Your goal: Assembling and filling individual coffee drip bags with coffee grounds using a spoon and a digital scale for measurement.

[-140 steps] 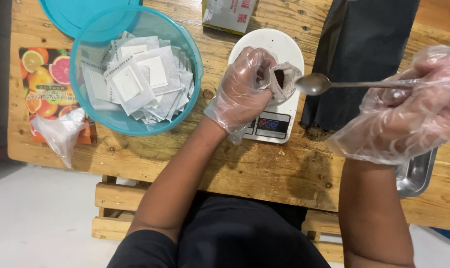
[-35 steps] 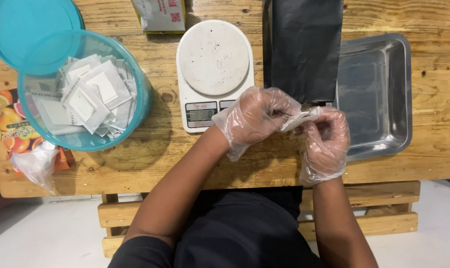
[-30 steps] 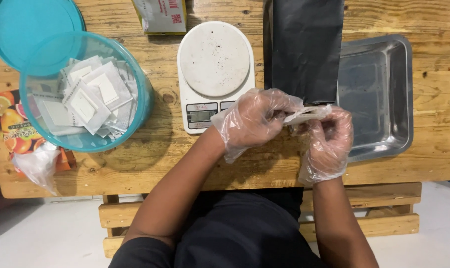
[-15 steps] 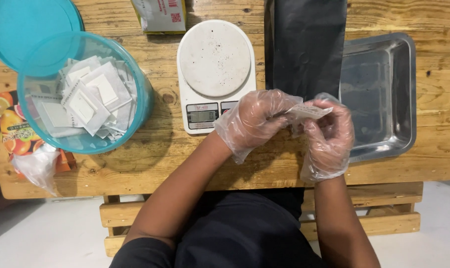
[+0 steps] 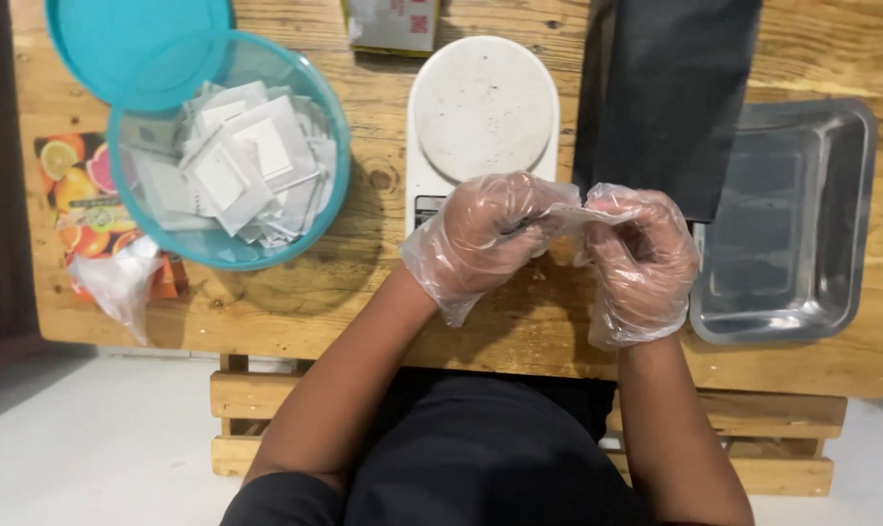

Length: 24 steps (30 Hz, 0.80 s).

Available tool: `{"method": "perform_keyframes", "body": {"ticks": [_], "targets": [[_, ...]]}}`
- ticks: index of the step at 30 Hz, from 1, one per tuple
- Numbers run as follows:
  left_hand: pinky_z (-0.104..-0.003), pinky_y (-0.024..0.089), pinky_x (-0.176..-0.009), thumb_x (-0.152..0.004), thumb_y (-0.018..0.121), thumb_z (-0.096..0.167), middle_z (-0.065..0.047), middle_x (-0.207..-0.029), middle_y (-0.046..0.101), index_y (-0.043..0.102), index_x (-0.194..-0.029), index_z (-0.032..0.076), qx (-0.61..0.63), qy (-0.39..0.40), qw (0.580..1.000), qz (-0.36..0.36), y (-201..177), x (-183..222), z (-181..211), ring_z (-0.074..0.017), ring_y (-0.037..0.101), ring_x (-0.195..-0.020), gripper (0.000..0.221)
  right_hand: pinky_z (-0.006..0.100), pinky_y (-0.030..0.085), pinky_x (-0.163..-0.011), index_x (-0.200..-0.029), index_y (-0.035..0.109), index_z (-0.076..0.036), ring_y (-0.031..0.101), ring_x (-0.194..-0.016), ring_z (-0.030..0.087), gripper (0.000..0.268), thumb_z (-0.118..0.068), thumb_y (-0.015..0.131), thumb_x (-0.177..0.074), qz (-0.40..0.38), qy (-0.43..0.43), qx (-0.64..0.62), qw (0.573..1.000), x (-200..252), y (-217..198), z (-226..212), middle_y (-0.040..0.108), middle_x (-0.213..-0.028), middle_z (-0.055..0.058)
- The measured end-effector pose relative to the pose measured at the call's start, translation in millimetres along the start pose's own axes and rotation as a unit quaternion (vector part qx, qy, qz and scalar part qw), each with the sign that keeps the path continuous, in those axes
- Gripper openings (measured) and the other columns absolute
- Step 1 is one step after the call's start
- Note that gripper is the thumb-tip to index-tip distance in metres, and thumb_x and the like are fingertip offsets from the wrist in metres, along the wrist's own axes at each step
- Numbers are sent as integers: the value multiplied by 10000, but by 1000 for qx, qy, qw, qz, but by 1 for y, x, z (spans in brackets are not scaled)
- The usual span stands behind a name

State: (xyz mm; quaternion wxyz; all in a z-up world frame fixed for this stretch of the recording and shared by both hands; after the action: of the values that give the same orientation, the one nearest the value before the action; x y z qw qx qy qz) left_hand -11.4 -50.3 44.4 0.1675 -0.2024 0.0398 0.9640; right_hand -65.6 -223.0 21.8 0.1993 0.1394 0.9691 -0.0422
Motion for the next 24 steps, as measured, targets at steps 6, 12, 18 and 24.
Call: {"method": "perform_keyframes", "body": {"ticks": [6,12,18,24], "targets": [[-323,629,-644,-934,703,64,-122,-811,725,755,-997,33,31,26,997,64,-30,14,-7,-209,723,-703,87,318,570,-604,-943,657,170,656,-684,205,177,186,806,-849,-13,-10,-30,999,-5,18,13,566,-828,193],[-289,606,-564,-936,713,49,-118,-782,718,718,-967,19,-34,52,995,78,-50,10,10,-198,689,-617,43,310,555,-584,-871,658,177,637,-677,175,195,224,829,-791,-15,-19,-50,998,-17,36,6,571,-777,206],[-251,580,-502,-940,719,75,-75,-753,717,721,-960,61,-130,-4,987,99,-63,12,7,-147,652,-556,25,317,576,-629,-912,667,156,646,-720,171,157,193,807,-852,-56,6,-26,998,-24,46,11,608,-801,186],[-255,598,-532,-898,748,59,-62,-737,725,737,-892,86,-198,-117,968,104,-70,6,-17,-145,696,-597,30,324,572,-626,-922,674,152,651,-725,209,150,192,805,-863,-36,16,-31,999,-31,56,32,599,-820,203]]}}
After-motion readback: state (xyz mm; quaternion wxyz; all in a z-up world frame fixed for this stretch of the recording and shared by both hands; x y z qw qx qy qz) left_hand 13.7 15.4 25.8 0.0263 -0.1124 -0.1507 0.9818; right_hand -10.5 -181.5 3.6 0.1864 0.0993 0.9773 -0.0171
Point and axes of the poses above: each hand's wrist, its own x-axis away from the middle knuckle, its own y-axis out of the palm, z = x × y, the point moved 5 cm from there along -x, towards the middle knuckle
